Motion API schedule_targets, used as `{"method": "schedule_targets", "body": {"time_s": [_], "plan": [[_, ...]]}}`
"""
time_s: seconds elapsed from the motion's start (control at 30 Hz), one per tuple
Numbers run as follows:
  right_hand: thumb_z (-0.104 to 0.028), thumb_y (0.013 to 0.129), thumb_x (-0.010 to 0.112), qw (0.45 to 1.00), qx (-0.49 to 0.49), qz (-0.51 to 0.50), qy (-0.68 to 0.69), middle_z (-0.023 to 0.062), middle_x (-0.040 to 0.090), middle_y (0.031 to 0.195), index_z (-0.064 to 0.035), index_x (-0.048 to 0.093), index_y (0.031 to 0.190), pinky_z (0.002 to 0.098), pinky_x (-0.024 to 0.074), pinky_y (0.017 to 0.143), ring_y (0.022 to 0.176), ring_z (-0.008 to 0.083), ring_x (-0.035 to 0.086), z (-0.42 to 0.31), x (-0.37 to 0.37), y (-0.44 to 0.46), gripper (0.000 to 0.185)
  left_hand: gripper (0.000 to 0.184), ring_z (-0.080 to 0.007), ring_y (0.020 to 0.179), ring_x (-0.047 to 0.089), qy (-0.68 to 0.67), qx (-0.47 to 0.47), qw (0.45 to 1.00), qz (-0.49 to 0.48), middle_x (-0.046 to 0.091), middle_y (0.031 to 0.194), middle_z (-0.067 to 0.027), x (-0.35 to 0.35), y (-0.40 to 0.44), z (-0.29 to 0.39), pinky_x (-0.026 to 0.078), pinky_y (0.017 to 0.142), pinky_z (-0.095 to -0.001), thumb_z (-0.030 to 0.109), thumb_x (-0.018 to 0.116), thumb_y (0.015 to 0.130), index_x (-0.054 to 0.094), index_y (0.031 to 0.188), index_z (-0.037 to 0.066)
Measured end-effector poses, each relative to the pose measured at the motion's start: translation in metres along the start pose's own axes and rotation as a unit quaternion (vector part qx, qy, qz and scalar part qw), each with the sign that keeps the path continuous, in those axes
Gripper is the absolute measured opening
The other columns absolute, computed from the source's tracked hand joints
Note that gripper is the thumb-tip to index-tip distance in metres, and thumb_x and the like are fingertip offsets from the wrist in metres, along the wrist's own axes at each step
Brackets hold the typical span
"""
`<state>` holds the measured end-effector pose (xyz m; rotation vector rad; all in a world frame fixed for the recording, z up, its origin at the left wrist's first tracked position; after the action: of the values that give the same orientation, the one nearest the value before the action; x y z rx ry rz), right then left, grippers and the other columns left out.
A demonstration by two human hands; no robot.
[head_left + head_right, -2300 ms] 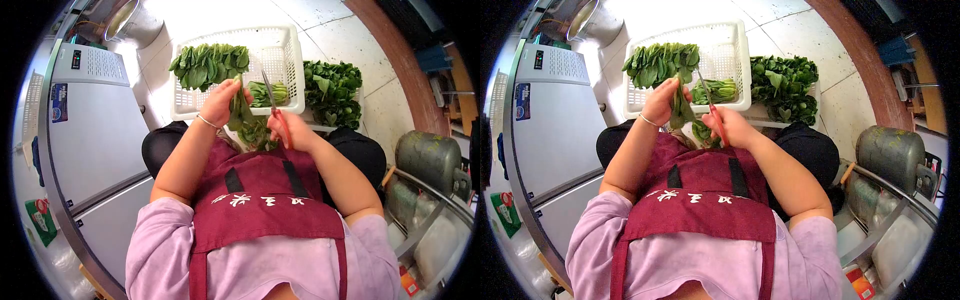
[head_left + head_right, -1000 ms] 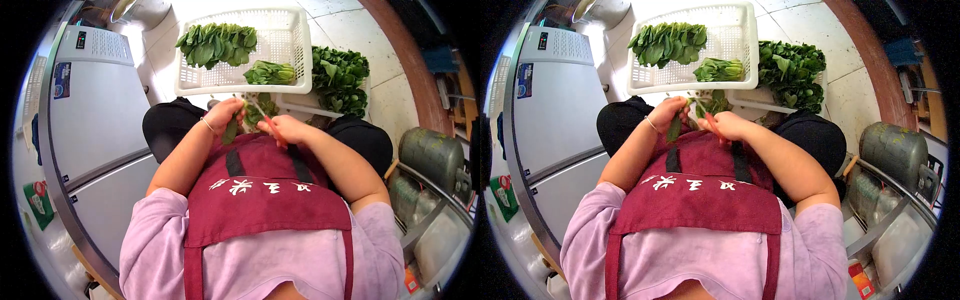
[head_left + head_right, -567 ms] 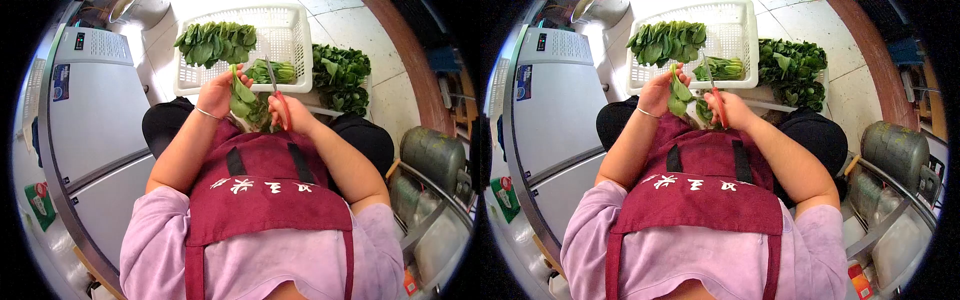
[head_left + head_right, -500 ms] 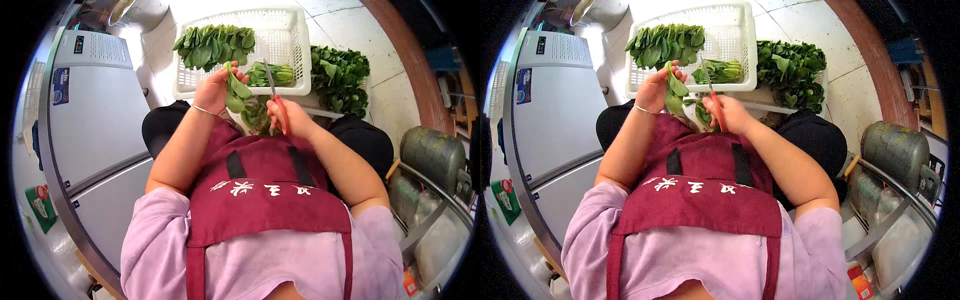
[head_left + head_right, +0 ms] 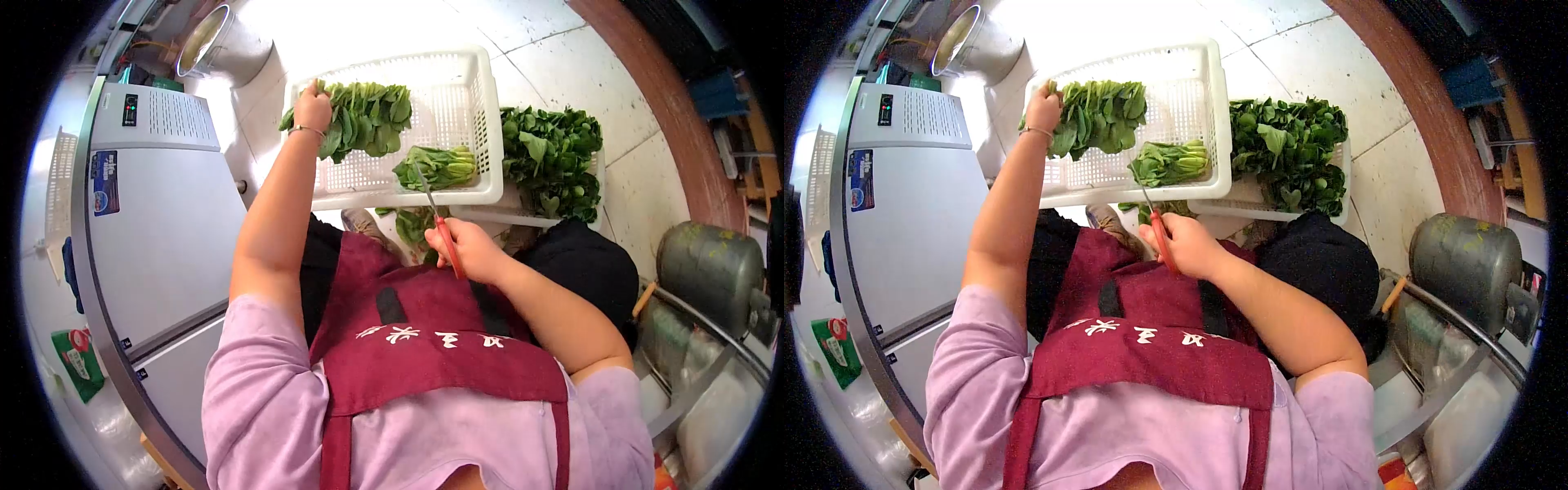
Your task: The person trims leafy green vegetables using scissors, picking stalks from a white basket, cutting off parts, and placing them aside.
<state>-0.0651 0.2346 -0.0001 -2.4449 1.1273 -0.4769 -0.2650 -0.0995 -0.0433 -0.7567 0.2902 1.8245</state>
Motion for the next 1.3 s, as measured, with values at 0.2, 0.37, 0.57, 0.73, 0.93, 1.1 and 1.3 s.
{"method": "schedule_targets", "body": {"time_s": [0.2, 0.37, 0.57, 0.73, 0.93, 1.1, 1.3], "plan": [[-0.039, 0.089, 0.055, 0.999, 0.011, 0.014, -0.031, 0.0081, 0.057, 0.064, -0.0008, 0.056, 0.079, 0.0319, 0.0439, 0.057, 0.057, 0.0174, 0.054, -0.005, -0.005, 0.005, 0.04, 0.045, -0.0361, 0.104, 0.055, 0.334, 0.073, 0.936, 0.08, 0.058, 0.11, -0.0221, 0.002, 0.035, 0.005, 0.045, 0.088, -0.0417, 0.014, 0.043, 0.084, 0.046, 0.129, 0.005], [-0.038, 0.088, 0.056, 0.999, -0.001, 0.014, -0.041, 0.0086, 0.057, 0.064, -0.0006, 0.056, 0.079, 0.0326, 0.0441, 0.059, 0.059, 0.0183, 0.055, -0.006, -0.005, 0.005, 0.039, 0.046, -0.0289, 0.118, 0.046, 0.516, 0.016, 0.856, -0.007, 0.049, 0.128, -0.0136, 0.019, 0.01, 0.013, 0.035, 0.1, -0.0426, 0.023, 0.046, 0.084, 0.047, 0.127, 0.006], [-0.032, 0.088, 0.058, 0.997, -0.061, 0.009, 0.041, 0.0098, 0.056, 0.065, -0.0006, 0.054, 0.081, 0.0321, 0.0434, 0.06, 0.059, 0.0192, 0.052, -0.005, -0.002, 0.002, 0.033, 0.034, -0.0319, 0.108, 0.05, 0.322, 0.334, 0.883, 0.075, 0.057, 0.114, -0.0148, 0.063, -0.037, 0.053, 0.038, 0.095, -0.0404, 0.018, 0.055, 0.079, 0.058, 0.111, 0.005], [-0.024, 0.084, 0.062, 0.992, -0.123, 0.026, 0.006, 0.0113, 0.055, 0.068, -0.0004, 0.051, 0.081, 0.0319, 0.0436, 0.06, 0.061, 0.0192, 0.052, -0.024, -0.004, -0.008, 0.026, 0.027, -0.0289, 0.1, 0.055, 0.249, 0.4, 0.824, -0.315, 0.061, 0.103, -0.0125, 0.143, -0.103, 0.074, 0.044, 0.088, -0.0383, 0.028, 0.063, 0.081, 0.064, 0.098, 0.007], [-0.018, 0.088, 0.057, 0.995, -0.1, 0.017, -0.008, -0.0012, 0.052, 0.069, -0.0041, 0.051, 0.086, 0.022, 0.0393, 0.056, 0.06, 0.0059, 0.045, -0.022, -0.006, -0.01, 0.015, 0.051, -0.0303, 0.103, 0.052, 0.369, 0.384, 0.771, -0.348, 0.053, 0.105, -0.0135, 0.186, -0.143, 0.074, 0.042, 0.089, -0.04, 0.04, 0.072, 0.069, 0.055, 0.102, 0.006], [-0.017, 0.087, 0.058, 0.987, -0.155, 0.028, -0.044, 0.0006, 0.053, 0.069, -0.0026, 0.051, 0.085, 0.025, 0.0415, 0.058, 0.061, 0.0083, 0.047, -0.019, -0.004, -0.009, 0.017, 0.046, -0.0305, 0.102, 0.051, 0.404, 0.436, 0.751, -0.288, 0.053, 0.102, -0.0136, 0.19, -0.147, 0.066, 0.043, 0.088, -0.0398, 0.036, 0.073, 0.066, 0.056, 0.097, 0.006], [-0.024, 0.085, 0.06, 0.983, -0.137, 0.052, -0.111, 0.0108, 0.056, 0.069, -0.0012, 0.052, 0.083, 0.032, 0.044, 0.061, 0.062, 0.0184, 0.052, -0.023, -0.006, -0.013, 0.024, 0.03, -0.033, 0.096, 0.052, 0.26, 0.362, 0.843, -0.302, 0.057, 0.093, -0.0143, 0.184, -0.132, 0.054, 0.043, 0.086, -0.0394, 0.03, 0.07, 0.071, 0.059, 0.084, 0.006]]}}
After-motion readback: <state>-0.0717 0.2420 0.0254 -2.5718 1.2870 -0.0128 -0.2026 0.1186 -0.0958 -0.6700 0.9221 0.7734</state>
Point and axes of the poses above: each hand's wrist, its own y-axis towards the middle knuckle, its own x-axis out of the palm, z = x × y, the point moved 3 cm from there along y, towards the middle knuckle
